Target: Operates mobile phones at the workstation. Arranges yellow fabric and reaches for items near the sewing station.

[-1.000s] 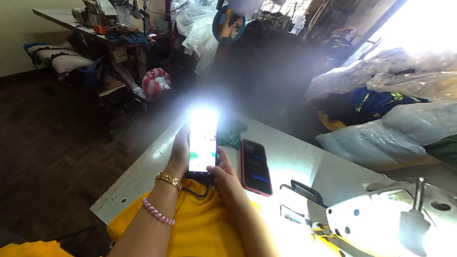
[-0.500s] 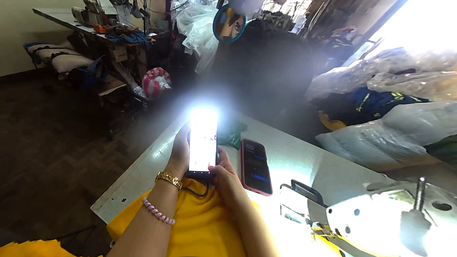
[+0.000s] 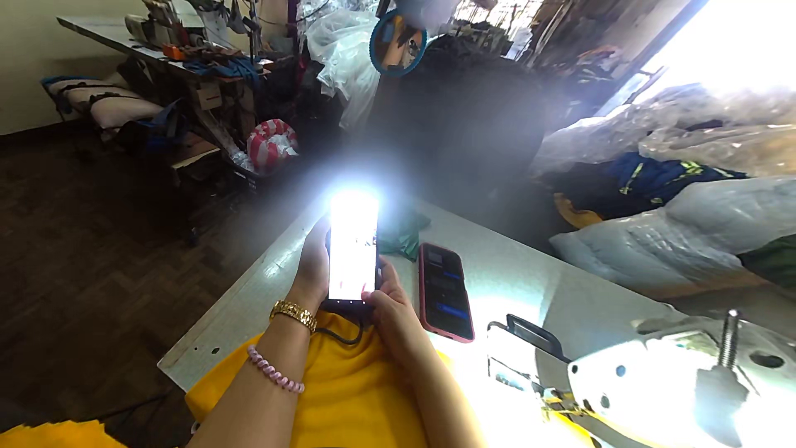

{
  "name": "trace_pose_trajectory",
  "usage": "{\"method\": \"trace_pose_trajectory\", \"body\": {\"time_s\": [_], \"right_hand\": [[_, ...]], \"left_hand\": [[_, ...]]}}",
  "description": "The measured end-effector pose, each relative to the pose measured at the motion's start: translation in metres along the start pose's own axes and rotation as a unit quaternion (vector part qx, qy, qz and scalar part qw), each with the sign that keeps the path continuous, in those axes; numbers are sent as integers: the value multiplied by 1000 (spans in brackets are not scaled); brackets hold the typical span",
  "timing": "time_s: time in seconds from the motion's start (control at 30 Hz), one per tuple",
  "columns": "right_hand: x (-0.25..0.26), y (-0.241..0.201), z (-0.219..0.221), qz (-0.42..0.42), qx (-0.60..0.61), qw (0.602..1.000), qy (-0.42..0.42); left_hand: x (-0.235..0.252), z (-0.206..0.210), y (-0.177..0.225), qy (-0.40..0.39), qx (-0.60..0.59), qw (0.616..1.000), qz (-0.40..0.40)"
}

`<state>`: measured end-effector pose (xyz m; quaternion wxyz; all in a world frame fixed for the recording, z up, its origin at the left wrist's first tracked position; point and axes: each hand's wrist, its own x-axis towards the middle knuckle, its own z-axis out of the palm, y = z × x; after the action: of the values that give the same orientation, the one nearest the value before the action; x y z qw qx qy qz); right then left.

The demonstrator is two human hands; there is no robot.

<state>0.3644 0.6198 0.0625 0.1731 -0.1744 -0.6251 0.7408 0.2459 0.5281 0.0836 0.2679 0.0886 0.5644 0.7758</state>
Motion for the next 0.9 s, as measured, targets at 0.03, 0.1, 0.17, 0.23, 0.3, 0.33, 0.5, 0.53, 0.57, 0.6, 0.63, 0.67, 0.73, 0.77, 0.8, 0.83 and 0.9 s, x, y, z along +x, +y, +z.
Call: {"method": "trace_pose_trajectory", "body": {"time_s": [0.03, 0.1, 0.17, 0.23, 0.3, 0.33, 0.5, 0.53, 0.57, 0.6, 0.63, 0.67, 0.73, 0.77, 0.8, 0.83, 0.9], "right_hand": [[0, 0, 0, -1, 1, 1000, 0], [0, 2, 1, -10, -7, 1000, 0], [0, 1, 2, -32, -51, 998, 6], [0, -5, 3, -61, -146, 987, 35], [4, -10, 4, -114, -245, 959, 91], [5, -13, 2, -146, -298, 936, 114], [4, -34, 0, -248, -548, 776, 190], [3, -36, 1, -252, -565, 761, 196], [3, -38, 2, -256, -576, 750, 201], [3, -40, 3, -258, -585, 742, 203], [3, -41, 4, -261, -591, 735, 205], [4, -43, 4, -262, -594, 732, 207], [5, -44, 4, -261, -592, 733, 210], [6, -44, 5, -259, -591, 735, 210], [7, -44, 4, -254, -593, 735, 209], [7, -43, 4, -252, -597, 733, 208], [8, -42, 2, -249, -604, 729, 204]], "left_hand": [[0, 0, 0, 1, 0, 1000, 1], [1, -1, -1, -8, -3, 1000, 4], [3, -1, -3, -10, -4, 1000, 6], [4, -1, -4, 6, 2, 1000, 2], [3, -2, -4, 17, 14, 1000, -2], [3, -2, -4, 17, 14, 1000, 2], [-1, 1, -6, -30, 35, 998, 36], [-2, 2, -6, -33, 40, 998, 39], [-2, 3, -6, -36, 41, 998, 43], [-3, 4, -6, -41, 43, 997, 47], [-3, 4, -5, -46, 43, 997, 47], [-3, 4, -5, -48, 42, 997, 47], [-4, 5, -5, -51, 41, 997, 48], [-4, 5, -4, -55, 41, 996, 48], [-4, 5, -3, -57, 43, 996, 49], [-4, 5, -3, -59, 45, 996, 50], [-5, 5, -4, -66, 43, 996, 45]]}}
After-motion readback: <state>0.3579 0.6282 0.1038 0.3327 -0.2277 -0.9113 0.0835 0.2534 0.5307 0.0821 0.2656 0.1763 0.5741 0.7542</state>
